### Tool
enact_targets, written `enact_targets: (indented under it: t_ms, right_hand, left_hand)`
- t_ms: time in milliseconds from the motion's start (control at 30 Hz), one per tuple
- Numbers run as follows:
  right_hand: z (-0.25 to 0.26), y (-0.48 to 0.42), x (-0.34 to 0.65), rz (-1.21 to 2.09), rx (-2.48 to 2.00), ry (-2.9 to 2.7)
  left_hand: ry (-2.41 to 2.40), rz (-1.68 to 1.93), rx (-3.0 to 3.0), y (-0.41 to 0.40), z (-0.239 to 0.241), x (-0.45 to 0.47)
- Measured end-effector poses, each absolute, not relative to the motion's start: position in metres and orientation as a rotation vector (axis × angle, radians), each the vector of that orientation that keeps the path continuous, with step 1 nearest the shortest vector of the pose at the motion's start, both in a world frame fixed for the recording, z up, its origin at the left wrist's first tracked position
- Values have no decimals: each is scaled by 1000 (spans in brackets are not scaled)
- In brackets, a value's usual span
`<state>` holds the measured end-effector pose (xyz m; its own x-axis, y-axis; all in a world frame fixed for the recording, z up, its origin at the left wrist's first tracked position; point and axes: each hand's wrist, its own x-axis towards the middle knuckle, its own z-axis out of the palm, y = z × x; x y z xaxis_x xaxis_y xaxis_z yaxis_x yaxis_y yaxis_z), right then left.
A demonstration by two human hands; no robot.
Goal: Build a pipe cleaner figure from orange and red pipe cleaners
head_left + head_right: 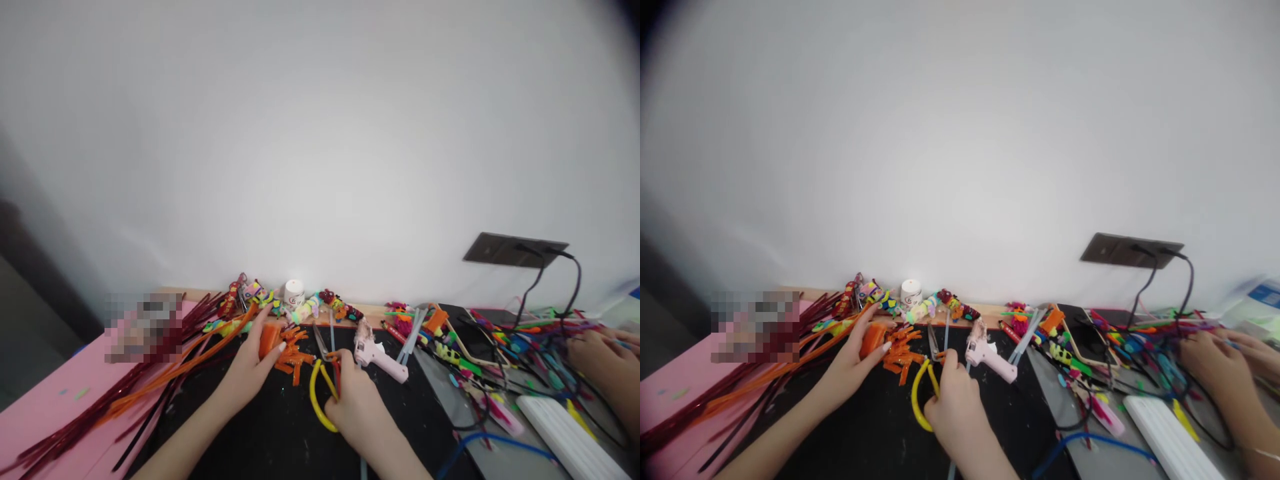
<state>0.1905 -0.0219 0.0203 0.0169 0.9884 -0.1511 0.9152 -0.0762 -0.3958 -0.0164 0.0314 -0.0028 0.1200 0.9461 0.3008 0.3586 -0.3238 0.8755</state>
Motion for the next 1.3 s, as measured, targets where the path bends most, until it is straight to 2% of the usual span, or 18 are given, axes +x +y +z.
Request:
enact_targets:
  t_ms: [100,300,500,633,767,1100,1300]
  right_hand:
    - [20,-17,211,691,-2021,-1955]
    - [14,-5,240,952,-1738,-1636]
    - [40,-10,229,1325,-1358,-1301]
    - [44,-12,214,1400,-1234,-1198]
    - [31,-5,210,1256,-1254,-1278]
    - [18,-14,211,618,-1750,-1875]
    - [16,-23,211,466,-1812,-2058]
  left_hand:
    - [1114,1133,1540,26,-4,-9]
    - [1094,1082,1517,20,-5,-4]
    - [1080,1075,1483,18,-8,-3]
    - [1049,1079,1482,16,-8,-3]
    - [1130,1064,1636,16,-8,-1]
    - [1260,1052,1635,20,-19,9]
    - [1113,1048,1576,17,-10,9]
